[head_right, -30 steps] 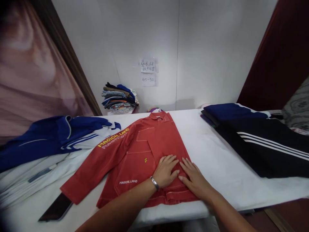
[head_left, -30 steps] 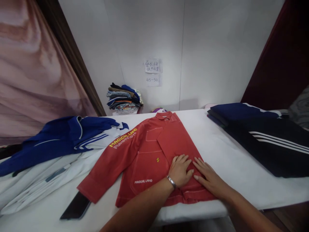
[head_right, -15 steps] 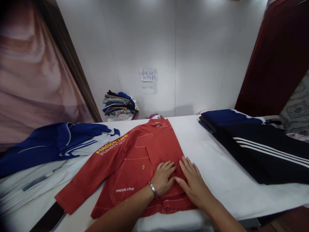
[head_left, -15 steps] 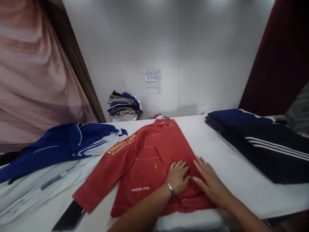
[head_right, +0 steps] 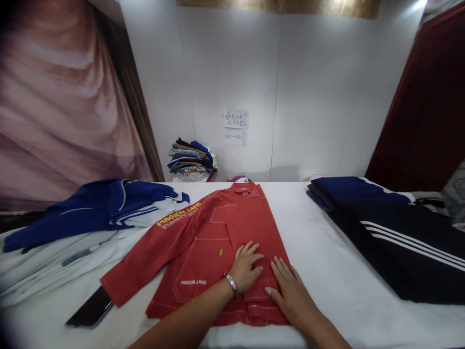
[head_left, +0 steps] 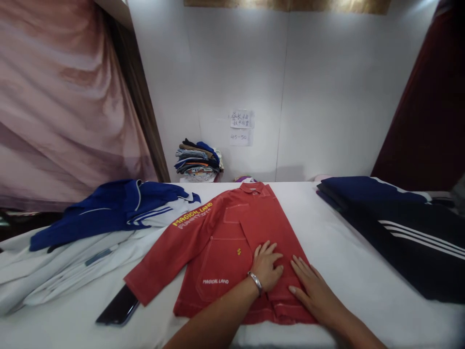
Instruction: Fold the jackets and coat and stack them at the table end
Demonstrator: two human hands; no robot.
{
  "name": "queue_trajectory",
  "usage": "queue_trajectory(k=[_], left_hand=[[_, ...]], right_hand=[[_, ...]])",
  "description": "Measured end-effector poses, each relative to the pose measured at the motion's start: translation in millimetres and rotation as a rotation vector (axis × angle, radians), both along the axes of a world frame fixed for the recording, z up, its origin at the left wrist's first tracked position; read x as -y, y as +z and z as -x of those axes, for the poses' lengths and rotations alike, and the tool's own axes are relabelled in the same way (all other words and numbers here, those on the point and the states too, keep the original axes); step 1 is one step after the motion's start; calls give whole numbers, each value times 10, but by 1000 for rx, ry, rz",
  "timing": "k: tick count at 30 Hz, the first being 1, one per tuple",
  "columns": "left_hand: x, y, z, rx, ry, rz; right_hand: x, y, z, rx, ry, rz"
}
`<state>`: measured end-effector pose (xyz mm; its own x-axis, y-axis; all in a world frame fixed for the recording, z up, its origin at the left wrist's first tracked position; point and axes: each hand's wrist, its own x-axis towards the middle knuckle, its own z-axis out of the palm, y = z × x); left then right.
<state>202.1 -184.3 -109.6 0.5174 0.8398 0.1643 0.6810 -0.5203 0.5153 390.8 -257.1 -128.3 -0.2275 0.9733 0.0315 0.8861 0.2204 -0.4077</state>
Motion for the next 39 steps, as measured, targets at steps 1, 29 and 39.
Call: queue_trajectory(k=[1,29,39], left_hand=[[2,1,5,0,-3,-2],[-1131,183,180,-74,266,-106],[-1211,-67,309,-102,302,-28]], right_hand=[[34,-7,-16,18,-4,19],[-656,177,557,41,163,3],[-739,372,548,-42,124,90]])
